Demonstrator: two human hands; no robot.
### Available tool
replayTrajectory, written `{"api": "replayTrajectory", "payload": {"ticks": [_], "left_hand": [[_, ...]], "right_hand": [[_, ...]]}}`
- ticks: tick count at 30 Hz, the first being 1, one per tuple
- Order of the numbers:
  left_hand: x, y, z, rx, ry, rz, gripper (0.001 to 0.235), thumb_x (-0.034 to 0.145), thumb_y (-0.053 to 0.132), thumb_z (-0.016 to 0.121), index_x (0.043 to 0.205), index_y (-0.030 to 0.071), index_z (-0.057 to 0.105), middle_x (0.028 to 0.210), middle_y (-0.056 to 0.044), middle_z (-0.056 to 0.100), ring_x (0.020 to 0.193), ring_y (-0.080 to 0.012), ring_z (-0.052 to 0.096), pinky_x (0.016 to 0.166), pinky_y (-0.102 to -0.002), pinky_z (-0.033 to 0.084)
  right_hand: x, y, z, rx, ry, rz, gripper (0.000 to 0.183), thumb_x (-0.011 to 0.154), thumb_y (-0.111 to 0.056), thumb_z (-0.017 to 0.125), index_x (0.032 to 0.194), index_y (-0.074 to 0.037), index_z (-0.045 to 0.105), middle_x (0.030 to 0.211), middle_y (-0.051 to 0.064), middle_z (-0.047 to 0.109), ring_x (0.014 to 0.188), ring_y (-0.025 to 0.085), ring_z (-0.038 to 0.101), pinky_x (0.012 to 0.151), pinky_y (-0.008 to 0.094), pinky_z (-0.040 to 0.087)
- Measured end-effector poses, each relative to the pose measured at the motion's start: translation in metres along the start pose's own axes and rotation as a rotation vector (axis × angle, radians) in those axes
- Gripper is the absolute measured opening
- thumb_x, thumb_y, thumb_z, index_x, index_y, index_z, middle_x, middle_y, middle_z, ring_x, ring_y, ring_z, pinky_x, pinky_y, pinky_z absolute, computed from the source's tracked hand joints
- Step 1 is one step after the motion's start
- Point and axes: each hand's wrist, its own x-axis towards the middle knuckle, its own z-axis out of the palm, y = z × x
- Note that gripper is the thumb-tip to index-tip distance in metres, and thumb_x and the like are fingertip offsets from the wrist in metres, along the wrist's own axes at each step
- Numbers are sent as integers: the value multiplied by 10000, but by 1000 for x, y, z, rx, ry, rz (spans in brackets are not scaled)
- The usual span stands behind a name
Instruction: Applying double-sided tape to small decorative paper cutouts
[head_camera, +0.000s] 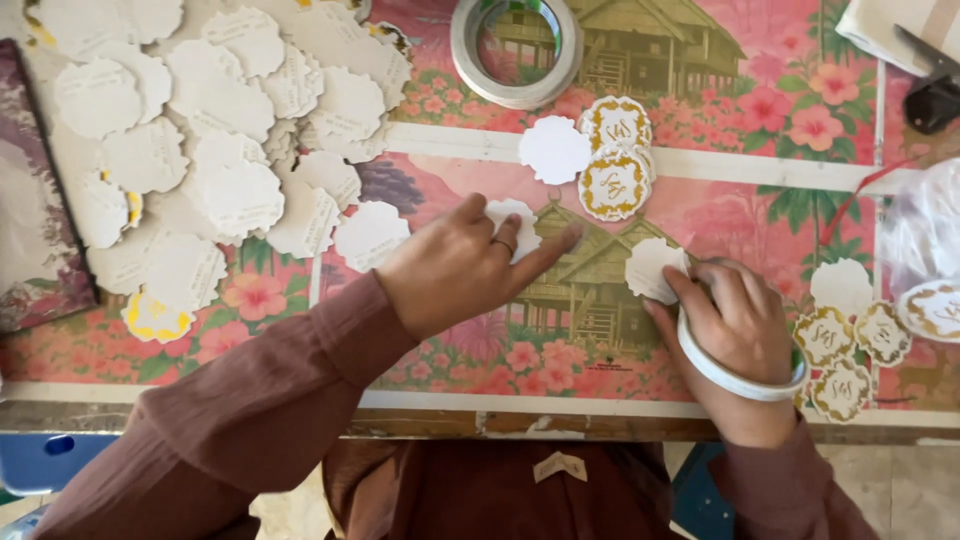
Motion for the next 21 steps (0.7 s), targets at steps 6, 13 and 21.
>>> {"api": "replayTrajectory", "payload": {"ticks": [6,13,21], "left_hand": [[-20,-13,-4,-324,98,-292,834,734,-138,491,1508,61,250,583,67,465,471,-152,431,671,-331,442],[-34,-31,-5,-874,150,-784,771,876,44,556,1501,169,122,867,-13,747,529,-149,636,498,-324,516],[-33,-49,-53,-973,168,-1086,724,783,83,527,1466,118,290,661,43,671,583,-117,546,651,-285,463]], "right_hand": [[9,4,-6,-279,100,-212,59,911,-119,658,903,-165,695,913,14,638,926,195,644,755,330,506],[36,-21,2,-117,181,-193,187,878,-208,740,943,-36,707,938,118,705,874,214,641,828,321,563],[73,-75,5,466,184,-124,235,808,-48,737,1016,40,670,937,174,614,824,292,593,748,398,542]]}}
